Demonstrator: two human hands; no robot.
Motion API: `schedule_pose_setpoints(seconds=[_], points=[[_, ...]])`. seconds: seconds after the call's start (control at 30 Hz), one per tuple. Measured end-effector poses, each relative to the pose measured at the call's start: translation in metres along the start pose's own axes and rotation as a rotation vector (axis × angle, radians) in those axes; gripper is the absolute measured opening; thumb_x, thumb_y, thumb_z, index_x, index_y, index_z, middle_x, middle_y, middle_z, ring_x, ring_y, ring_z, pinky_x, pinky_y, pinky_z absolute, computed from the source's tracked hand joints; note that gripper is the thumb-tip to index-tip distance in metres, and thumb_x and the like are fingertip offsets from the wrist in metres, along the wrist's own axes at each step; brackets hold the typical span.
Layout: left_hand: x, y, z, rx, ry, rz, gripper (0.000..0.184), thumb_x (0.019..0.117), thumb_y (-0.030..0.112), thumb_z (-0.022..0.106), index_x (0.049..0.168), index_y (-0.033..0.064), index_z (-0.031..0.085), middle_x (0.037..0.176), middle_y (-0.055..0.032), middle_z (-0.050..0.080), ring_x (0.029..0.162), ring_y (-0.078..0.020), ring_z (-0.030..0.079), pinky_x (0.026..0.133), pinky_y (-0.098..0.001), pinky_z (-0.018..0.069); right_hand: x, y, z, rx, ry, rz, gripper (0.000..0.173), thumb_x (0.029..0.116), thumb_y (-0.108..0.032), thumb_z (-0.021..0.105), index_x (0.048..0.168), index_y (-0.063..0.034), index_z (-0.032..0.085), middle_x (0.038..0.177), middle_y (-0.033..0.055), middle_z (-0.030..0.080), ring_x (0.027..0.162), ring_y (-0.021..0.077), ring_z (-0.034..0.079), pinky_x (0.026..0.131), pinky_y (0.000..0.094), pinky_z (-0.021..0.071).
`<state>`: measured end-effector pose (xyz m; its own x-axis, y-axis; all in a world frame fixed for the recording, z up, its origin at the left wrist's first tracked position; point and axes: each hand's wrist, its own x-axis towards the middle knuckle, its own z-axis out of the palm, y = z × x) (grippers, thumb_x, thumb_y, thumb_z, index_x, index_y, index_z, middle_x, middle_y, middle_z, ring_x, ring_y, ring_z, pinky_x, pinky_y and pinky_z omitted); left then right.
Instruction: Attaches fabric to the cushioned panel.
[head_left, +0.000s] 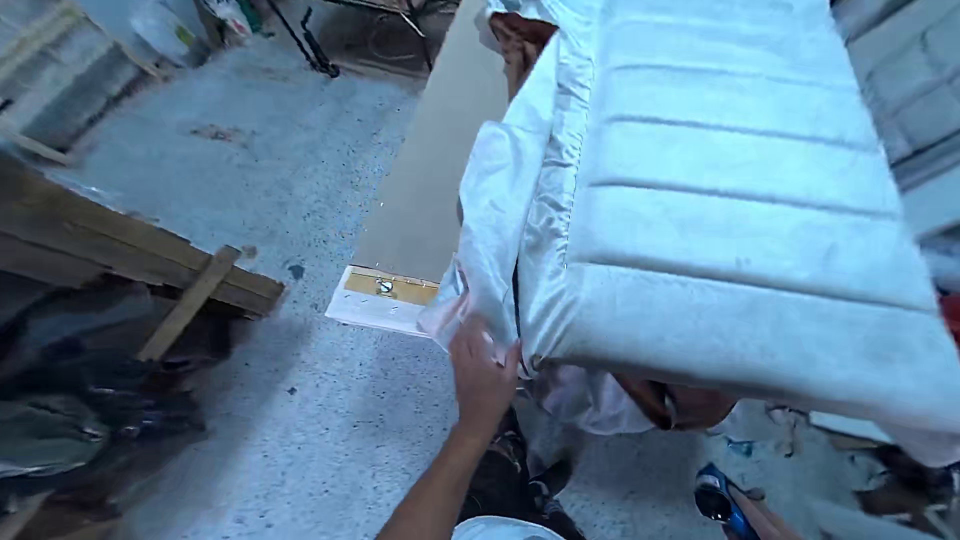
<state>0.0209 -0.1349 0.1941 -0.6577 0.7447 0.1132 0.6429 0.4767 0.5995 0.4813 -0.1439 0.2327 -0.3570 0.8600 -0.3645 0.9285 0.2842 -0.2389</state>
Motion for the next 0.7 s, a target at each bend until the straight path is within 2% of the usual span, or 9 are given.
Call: schedule_pose_setpoints(seconds=[0.07, 0.13, 0.23, 0.33, 0.4, 0.5, 0.53, 0.6, 0.7], points=[[0.051, -0.011, 0.001, 0.073, 0.103, -0.191, 0.115, 0.0733, 0.073, 0.076, 0.155, 0.0028, 0.035, 0.163, -0.0257, 0.027, 0.151, -0.0471, 0.025, 0.120, -0.0712, 0.0157, 0.037, -0.005, -0.044, 0.026, 0.078, -0.189, 0.067, 0.0902, -0.029, 0.074, 0.151, -0.0103, 0.053, 0.141, 0.0219, 0.060, 0.122, 0.0383, 0.064, 0.100, 0.0586, 0.0539], [0.084, -0.030, 0.007, 0.125, -0.010, -0.333, 0.133, 0.0634, 0.083, 0.076, 0.156, -0.0024, 0.032, 0.165, -0.0301, 0.020, 0.152, -0.0509, 0.018, 0.118, -0.0764, 0.0111, 0.082, -0.008, -0.073, 0.091, 0.132, -0.366, 0.066, 0.0879, -0.020, 0.075, 0.151, -0.0171, 0.055, 0.149, 0.0206, 0.053, 0.132, 0.0377, 0.057, 0.108, 0.0582, 0.0491], [0.103, -0.045, 0.011, 0.100, -0.119, -0.277, 0.091, 0.0830, 0.058, 0.077, 0.140, -0.0076, 0.051, 0.156, -0.0286, 0.037, 0.147, -0.0470, 0.031, 0.119, -0.0699, 0.0210, 0.167, 0.002, -0.086, 0.043, 0.319, -0.488, 0.058, 0.0878, -0.016, 0.072, 0.144, -0.0276, 0.062, 0.150, 0.0157, 0.054, 0.132, 0.0370, 0.057, 0.106, 0.0601, 0.0493], [0.110, -0.055, -0.007, 0.008, -0.076, -0.313, 0.046, 0.0986, 0.034, 0.067, 0.126, -0.0019, 0.062, 0.127, -0.0259, 0.063, 0.124, -0.0442, 0.057, 0.109, -0.0635, 0.0420, 0.231, -0.003, -0.097, -0.079, 0.515, -0.400, 0.056, 0.0812, -0.002, 0.072, 0.134, -0.0210, 0.070, 0.145, 0.0209, 0.057, 0.128, 0.0502, 0.054, 0.105, 0.0716, 0.0414], [0.108, -0.046, -0.023, -0.041, -0.073, -0.406, 0.037, 0.1032, 0.033, 0.060, 0.123, 0.0014, 0.061, 0.107, -0.0267, 0.068, 0.107, -0.0472, 0.065, 0.091, -0.0671, 0.0514, 0.252, -0.030, -0.114, -0.109, 0.630, -0.354, 0.044, 0.0851, -0.008, 0.067, 0.128, -0.0120, 0.072, 0.142, 0.0224, 0.058, 0.132, 0.0520, 0.050, 0.109, 0.0714, 0.0363], [0.080, -0.026, -0.045, -0.280, 0.119, -0.479, 0.028, 0.1001, 0.025, 0.068, 0.115, 0.0029, 0.060, 0.091, -0.0216, 0.069, 0.086, -0.0401, 0.069, 0.077, -0.0644, 0.0549, 0.262, -0.084, -0.121, 0.002, 0.582, -0.438, 0.037, 0.0918, -0.019, 0.066, 0.125, -0.0052, 0.071, 0.138, 0.0217, 0.061, 0.133, 0.0447, 0.053, 0.111, 0.0630, 0.0422], [0.073, -0.016, -0.048, -0.420, 0.179, -0.472, 0.026, 0.0986, 0.020, 0.070, 0.116, 0.0032, 0.059, 0.092, -0.0179, 0.069, 0.086, -0.0336, 0.070, 0.076, -0.0587, 0.0570, 0.269, -0.105, -0.121, 0.056, 0.517, -0.510, 0.041, 0.0917, -0.023, 0.068, 0.129, -0.0057, 0.070, 0.139, 0.0197, 0.061, 0.134, 0.0415, 0.053, 0.110, 0.0615, 0.0444], [0.062, 0.006, -0.048, -0.808, 0.151, -0.471, 0.035, 0.1003, 0.014, 0.065, 0.133, 0.0064, 0.055, 0.110, -0.0120, 0.071, 0.099, -0.0233, 0.071, 0.086, -0.0481, 0.0620, 0.286, -0.155, -0.123, 0.140, 0.372, -0.658, 0.064, 0.0881, -0.032, 0.077, 0.145, -0.0100, 0.058, 0.149, 0.0151, 0.054, 0.140, 0.0363, 0.048, 0.113, 0.0607, 0.0432], [0.059, 0.042, -0.041, -1.145, -0.096, -0.592, 0.047, 0.1054, 0.034, 0.057, 0.145, 0.0114, 0.048, 0.124, -0.0113, 0.069, 0.111, -0.0232, 0.069, 0.095, -0.0476, 0.0585, 0.314, -0.237, -0.133, 0.030, 0.201, -0.948, 0.102, 0.0724, -0.031, 0.092, 0.160, -0.0213, 0.039, 0.165, 0.0111, 0.035, 0.151, 0.0365, 0.032, 0.120, 0.0629, 0.0320]])
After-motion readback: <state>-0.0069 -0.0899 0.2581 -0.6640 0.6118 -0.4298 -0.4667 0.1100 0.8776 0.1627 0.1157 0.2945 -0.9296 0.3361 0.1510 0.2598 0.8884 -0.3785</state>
